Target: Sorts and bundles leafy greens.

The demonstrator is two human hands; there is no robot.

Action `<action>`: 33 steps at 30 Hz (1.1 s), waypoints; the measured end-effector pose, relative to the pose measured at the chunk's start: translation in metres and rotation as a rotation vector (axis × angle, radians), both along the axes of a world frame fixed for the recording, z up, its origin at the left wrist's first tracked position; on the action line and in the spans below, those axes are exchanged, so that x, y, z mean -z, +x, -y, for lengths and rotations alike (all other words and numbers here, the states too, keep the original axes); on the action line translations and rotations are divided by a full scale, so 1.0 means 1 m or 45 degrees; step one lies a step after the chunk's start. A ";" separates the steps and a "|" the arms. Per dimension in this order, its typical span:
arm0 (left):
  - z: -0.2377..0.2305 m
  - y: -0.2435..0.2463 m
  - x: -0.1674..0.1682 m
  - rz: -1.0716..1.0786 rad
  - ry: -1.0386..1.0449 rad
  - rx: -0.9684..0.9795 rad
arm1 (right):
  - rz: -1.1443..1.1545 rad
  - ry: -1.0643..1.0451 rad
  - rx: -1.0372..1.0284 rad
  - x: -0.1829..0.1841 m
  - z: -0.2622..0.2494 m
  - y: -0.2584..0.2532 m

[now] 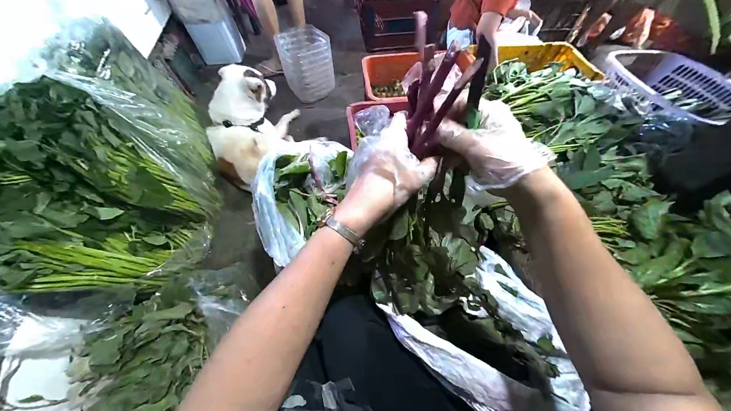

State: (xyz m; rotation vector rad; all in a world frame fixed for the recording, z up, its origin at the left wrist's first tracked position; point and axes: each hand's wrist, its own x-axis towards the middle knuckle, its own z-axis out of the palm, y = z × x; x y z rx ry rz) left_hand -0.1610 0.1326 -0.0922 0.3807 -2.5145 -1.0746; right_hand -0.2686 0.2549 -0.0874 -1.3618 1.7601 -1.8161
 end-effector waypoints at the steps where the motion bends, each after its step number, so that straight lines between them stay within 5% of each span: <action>1: 0.004 0.002 0.004 -0.045 0.030 0.054 | -0.192 0.049 -0.088 -0.002 -0.005 -0.006; 4: 0.016 0.006 0.012 -0.131 0.161 0.293 | -1.026 0.258 0.325 -0.012 -0.024 -0.021; 6: 0.020 0.012 0.012 -0.139 0.210 0.374 | -1.170 0.345 0.669 -0.014 -0.036 -0.034; 8: 0.025 0.016 0.014 -0.158 0.267 0.413 | -1.038 0.344 0.700 -0.011 -0.046 -0.040; 11: 0.028 0.014 0.022 -0.253 0.427 0.464 | -0.666 0.212 0.210 0.011 -0.038 -0.019; 14: 0.021 0.012 0.027 -0.294 0.499 0.433 | -0.327 0.253 0.028 0.030 -0.022 0.010; 18: 0.014 0.012 0.029 -0.239 0.531 0.429 | -0.675 0.389 0.180 0.027 -0.030 0.012; 21: 0.008 0.012 0.030 -0.167 0.568 0.543 | -1.085 0.341 0.692 0.026 -0.044 -0.005; 23: 0.007 0.018 0.028 -0.127 0.619 0.606 | -0.992 0.512 0.930 0.019 -0.072 -0.021; 27: 0.013 0.026 0.023 -0.118 0.596 0.413 | -0.683 0.863 0.339 0.031 -0.118 -0.024; 33: -0.013 0.013 0.024 -0.137 0.456 0.285 | -0.227 0.300 0.375 0.055 -0.062 0.062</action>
